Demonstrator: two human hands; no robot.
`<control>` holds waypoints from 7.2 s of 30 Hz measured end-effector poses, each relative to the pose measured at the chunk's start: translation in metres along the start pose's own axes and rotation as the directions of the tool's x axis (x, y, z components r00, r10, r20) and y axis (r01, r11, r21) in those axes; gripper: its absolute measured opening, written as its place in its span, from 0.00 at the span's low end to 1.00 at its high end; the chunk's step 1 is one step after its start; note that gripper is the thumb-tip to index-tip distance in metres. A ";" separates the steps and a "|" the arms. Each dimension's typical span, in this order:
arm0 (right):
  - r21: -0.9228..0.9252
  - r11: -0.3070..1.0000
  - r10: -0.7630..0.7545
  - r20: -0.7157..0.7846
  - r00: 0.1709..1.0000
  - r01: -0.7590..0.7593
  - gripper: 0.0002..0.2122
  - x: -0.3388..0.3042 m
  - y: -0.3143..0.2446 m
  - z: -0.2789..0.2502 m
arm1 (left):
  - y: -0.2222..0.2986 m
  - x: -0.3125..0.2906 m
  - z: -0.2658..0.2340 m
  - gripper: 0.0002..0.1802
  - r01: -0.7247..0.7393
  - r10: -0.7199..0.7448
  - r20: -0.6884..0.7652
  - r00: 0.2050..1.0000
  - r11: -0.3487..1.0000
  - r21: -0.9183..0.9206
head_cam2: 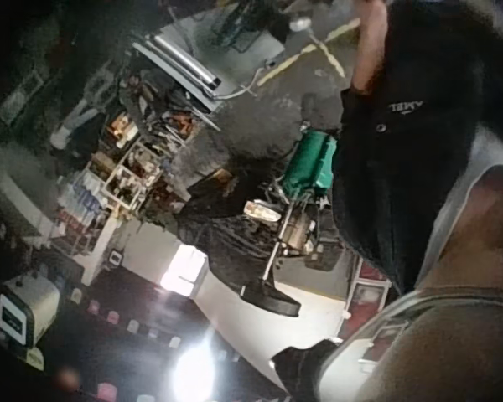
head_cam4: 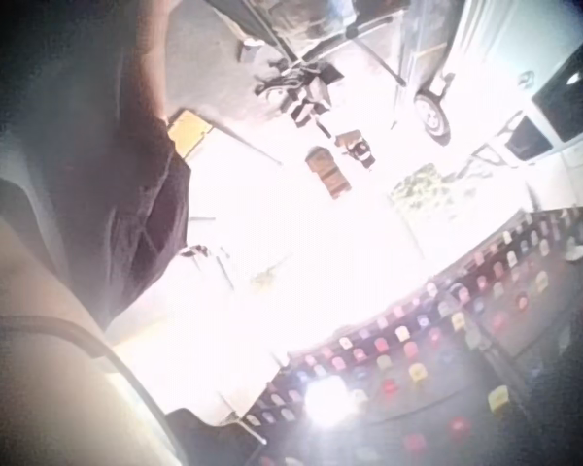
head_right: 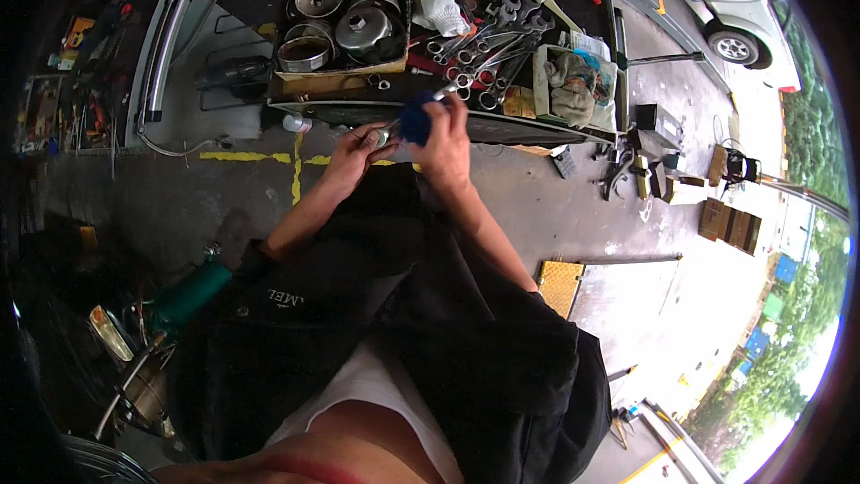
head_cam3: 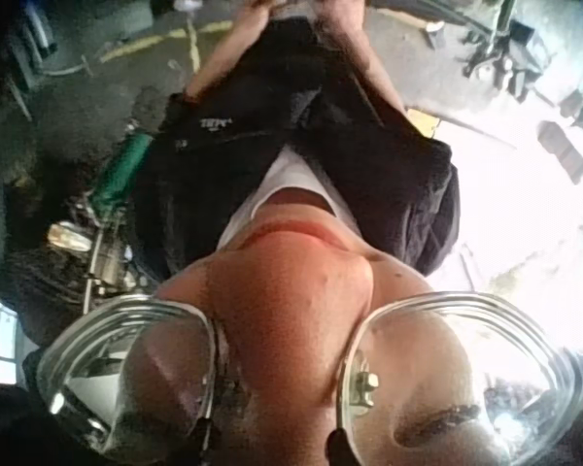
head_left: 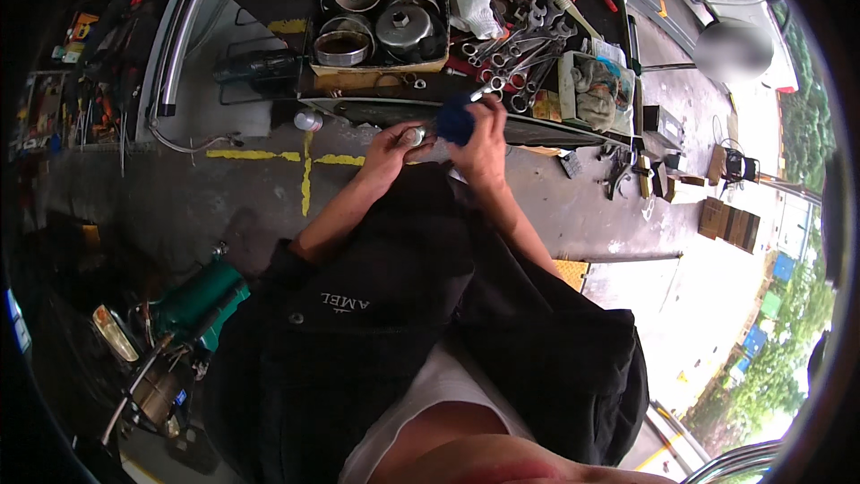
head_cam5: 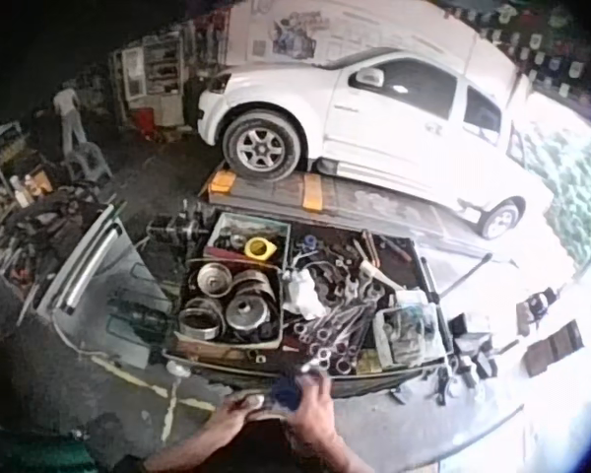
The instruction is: The person repeatedly picks up wrenches from a cluttered tool cart, wipes each with a blue cloth, and places them back. The person handles multiple wrenches one at a time, using the cloth to clean the metal surfaces.
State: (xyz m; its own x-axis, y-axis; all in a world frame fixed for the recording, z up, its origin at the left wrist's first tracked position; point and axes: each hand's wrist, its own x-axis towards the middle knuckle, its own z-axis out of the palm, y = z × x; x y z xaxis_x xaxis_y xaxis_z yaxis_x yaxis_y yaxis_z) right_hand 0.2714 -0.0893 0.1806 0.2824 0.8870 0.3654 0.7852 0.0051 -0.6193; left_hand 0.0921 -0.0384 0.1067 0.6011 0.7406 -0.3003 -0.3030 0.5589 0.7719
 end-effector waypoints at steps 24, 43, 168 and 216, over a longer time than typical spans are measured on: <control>-0.039 0.994 -0.096 0.103 0.990 0.100 0.37 -0.033 -0.044 0.011 | 0.023 -0.017 0.005 0.16 0.037 -0.035 -0.032 0.999 0.996 0.086; 0.090 0.986 -0.151 0.154 0.976 0.139 0.30 -0.026 0.002 -0.049 | -0.012 -0.003 0.051 0.16 -0.180 0.195 -0.050 0.980 0.962 0.207; 0.846 0.445 -0.355 0.467 0.810 -0.293 0.30 -0.003 0.053 -0.077 | 0.009 0.023 0.039 0.17 -0.277 0.234 0.180 0.955 0.920 0.276; 0.084 0.986 0.139 0.038 0.990 -0.141 0.27 0.022 0.034 -0.087 | 0.013 -0.016 0.032 0.24 -0.109 0.151 -0.145 0.978 0.960 0.259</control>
State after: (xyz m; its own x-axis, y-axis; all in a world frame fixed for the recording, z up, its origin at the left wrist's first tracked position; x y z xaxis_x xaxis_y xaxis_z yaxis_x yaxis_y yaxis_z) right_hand 0.3525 -0.1101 0.2274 0.3673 0.8961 0.2491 0.6885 -0.0819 -0.7206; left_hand 0.1016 -0.0552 0.1392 0.4352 0.8624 -0.2586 -0.1648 0.3586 0.9188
